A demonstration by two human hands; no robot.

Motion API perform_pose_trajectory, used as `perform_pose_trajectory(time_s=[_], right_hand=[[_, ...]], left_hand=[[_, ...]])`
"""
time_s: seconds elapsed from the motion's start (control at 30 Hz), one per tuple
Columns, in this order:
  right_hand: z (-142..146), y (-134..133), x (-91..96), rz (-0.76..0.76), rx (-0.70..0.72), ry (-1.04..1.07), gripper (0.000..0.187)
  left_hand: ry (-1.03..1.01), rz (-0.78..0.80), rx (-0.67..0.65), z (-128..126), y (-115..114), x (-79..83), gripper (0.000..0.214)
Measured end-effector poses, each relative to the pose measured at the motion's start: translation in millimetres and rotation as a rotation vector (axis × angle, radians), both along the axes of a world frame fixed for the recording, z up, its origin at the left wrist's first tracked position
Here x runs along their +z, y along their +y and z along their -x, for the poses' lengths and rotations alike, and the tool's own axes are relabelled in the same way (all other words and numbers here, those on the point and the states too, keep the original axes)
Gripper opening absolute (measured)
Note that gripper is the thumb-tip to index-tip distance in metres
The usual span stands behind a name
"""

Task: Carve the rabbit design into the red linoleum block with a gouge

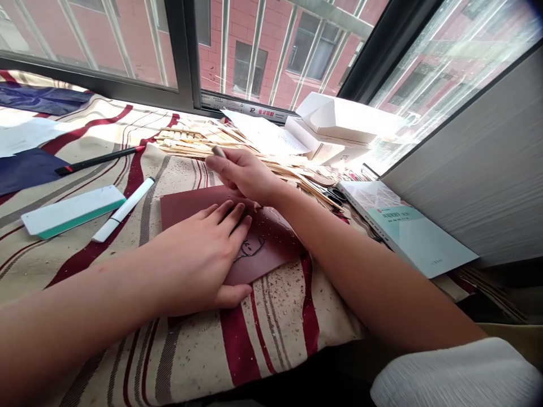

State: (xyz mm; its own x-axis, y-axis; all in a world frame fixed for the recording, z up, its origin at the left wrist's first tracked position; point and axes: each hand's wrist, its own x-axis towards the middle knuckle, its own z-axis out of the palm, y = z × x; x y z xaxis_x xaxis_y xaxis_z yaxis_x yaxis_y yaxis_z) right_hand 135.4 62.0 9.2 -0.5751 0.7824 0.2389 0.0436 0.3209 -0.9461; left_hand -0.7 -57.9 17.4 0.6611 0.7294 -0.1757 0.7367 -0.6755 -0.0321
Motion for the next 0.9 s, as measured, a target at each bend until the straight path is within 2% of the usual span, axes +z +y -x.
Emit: perform_pose_trajectory(time_s=[0.03,0.1,0.23,0.37,0.43,0.57,0.67,0.77,0.83,0.9], right_hand=[[0,-2,2.2,0.02,0.048,-0.028,0.047],[0,-3,6.1,0.112,0.013,-0.01,0.046],[-6,7,6.1,0.366,-0.31,0.157,0.044],[-13,18,0.0,0.476,-0.541,0.28,0.048],[-14,17,-0.4,0.461,-0.502,0.294,0.048],[-18,10,3.6,0.394,-0.137,0.215,0.049],[-22,9,4.9,0.386,-0.001,0.238,0.052],[-22,10,3.4,0.403,-0.039,0.263,0.051],[-19,12,1.9,0.422,-0.185,0.279,0.05],[-15,13,0.3,0.425,-0.4,0.317,0.049]], left_hand=[[0.011,0.0,-0.003,-1,0,1.1,0.105],[0.027,0.001,-0.008,-2,-1,1.8,0.107],[0.047,0.013,-0.008,-4,0,0.7,0.108],[0.059,0.024,-0.012,-6,0,1.3,0.107],[0.063,0.019,-0.008,-6,0,2.3,0.106],[0.041,0.016,-0.004,-6,0,3.5,0.107],[0.031,0.025,-0.007,-6,0,3.5,0.108],[0.041,0.025,-0.012,-7,1,3.4,0.108],[0.045,0.023,-0.013,-8,1,3.7,0.108],[0.054,0.024,-0.012,-8,1,4.1,0.107]])
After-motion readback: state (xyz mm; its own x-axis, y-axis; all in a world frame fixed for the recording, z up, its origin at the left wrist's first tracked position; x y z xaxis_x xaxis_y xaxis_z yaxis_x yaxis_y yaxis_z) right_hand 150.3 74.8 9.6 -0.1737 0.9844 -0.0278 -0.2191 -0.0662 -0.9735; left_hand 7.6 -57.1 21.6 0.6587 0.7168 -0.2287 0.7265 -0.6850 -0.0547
